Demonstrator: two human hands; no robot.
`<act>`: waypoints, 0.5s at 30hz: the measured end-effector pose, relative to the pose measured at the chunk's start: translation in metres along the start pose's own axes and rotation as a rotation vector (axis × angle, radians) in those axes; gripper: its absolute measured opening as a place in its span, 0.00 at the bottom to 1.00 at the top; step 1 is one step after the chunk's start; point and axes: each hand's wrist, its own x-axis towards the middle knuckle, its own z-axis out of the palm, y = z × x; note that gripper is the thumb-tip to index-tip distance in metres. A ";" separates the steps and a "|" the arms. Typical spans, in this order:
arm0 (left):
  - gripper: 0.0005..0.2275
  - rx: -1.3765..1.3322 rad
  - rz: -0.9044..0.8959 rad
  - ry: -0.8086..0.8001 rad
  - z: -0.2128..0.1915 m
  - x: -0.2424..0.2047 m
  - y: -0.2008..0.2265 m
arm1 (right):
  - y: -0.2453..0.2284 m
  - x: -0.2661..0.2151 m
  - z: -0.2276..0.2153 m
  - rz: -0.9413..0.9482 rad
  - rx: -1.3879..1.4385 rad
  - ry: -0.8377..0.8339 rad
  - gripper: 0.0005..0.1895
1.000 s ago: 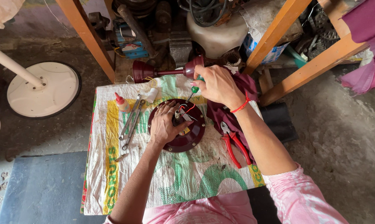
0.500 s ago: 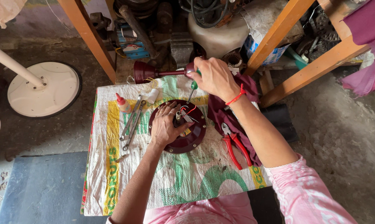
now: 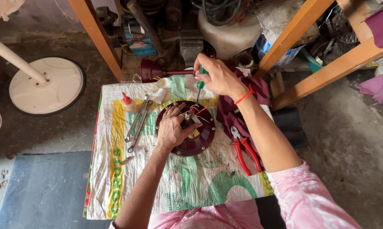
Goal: The person uses pliers and a screwdriver to strip wires and tighten connections on a maroon ceiling fan canopy. They repeatedly adjust the wires and secure the internal components of the fixture.
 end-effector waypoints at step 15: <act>0.23 -0.020 -0.009 0.038 0.000 -0.002 0.000 | -0.015 -0.007 0.001 0.110 -0.435 0.081 0.15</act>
